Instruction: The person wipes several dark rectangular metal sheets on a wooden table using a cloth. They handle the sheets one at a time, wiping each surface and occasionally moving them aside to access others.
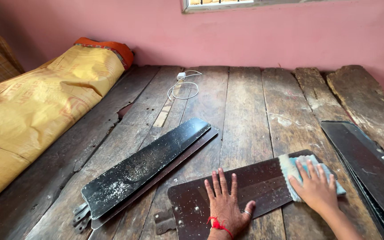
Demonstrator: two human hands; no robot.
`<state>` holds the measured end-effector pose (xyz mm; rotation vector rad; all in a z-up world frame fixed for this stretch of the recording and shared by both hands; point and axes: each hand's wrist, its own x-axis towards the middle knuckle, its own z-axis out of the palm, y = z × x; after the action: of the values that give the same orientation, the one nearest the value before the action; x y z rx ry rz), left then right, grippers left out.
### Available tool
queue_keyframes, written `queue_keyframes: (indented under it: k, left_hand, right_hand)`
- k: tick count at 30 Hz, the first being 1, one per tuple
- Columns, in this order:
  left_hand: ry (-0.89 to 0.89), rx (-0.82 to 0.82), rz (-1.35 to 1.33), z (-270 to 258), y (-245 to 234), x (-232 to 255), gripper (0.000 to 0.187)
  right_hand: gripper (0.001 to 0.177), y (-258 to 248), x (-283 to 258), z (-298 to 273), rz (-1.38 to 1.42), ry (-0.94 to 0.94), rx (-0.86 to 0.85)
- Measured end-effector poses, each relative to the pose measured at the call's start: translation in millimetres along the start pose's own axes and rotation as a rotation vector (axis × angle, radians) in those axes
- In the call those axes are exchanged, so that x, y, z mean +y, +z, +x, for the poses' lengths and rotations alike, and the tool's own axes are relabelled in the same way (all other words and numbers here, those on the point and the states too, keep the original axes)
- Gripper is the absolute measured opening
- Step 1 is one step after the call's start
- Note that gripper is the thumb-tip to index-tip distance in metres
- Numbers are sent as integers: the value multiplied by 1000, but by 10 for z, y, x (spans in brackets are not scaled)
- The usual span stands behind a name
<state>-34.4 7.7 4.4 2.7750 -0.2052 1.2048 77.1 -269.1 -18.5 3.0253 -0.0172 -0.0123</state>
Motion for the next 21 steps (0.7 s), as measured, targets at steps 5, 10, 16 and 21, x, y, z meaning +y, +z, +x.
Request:
queue_keyframes:
  k: [5,10,16,21]
  left_hand:
    - [70,-128,-27,-35,280,70,121]
    - [99,-294,-107,-5,293,107,137]
    - [58,-424,-149,67,215,110,133]
    - [63,-525,-152,81,284,119,135]
  right_hand:
    - [73,115,-379,-111,-144,-58,18]
    - [79,232,-396,-287,-91,-352,168]
    - [75,-135,47,230,-18,13,-120]
    - [74,-106,-411,-30,-154,-140,-58]
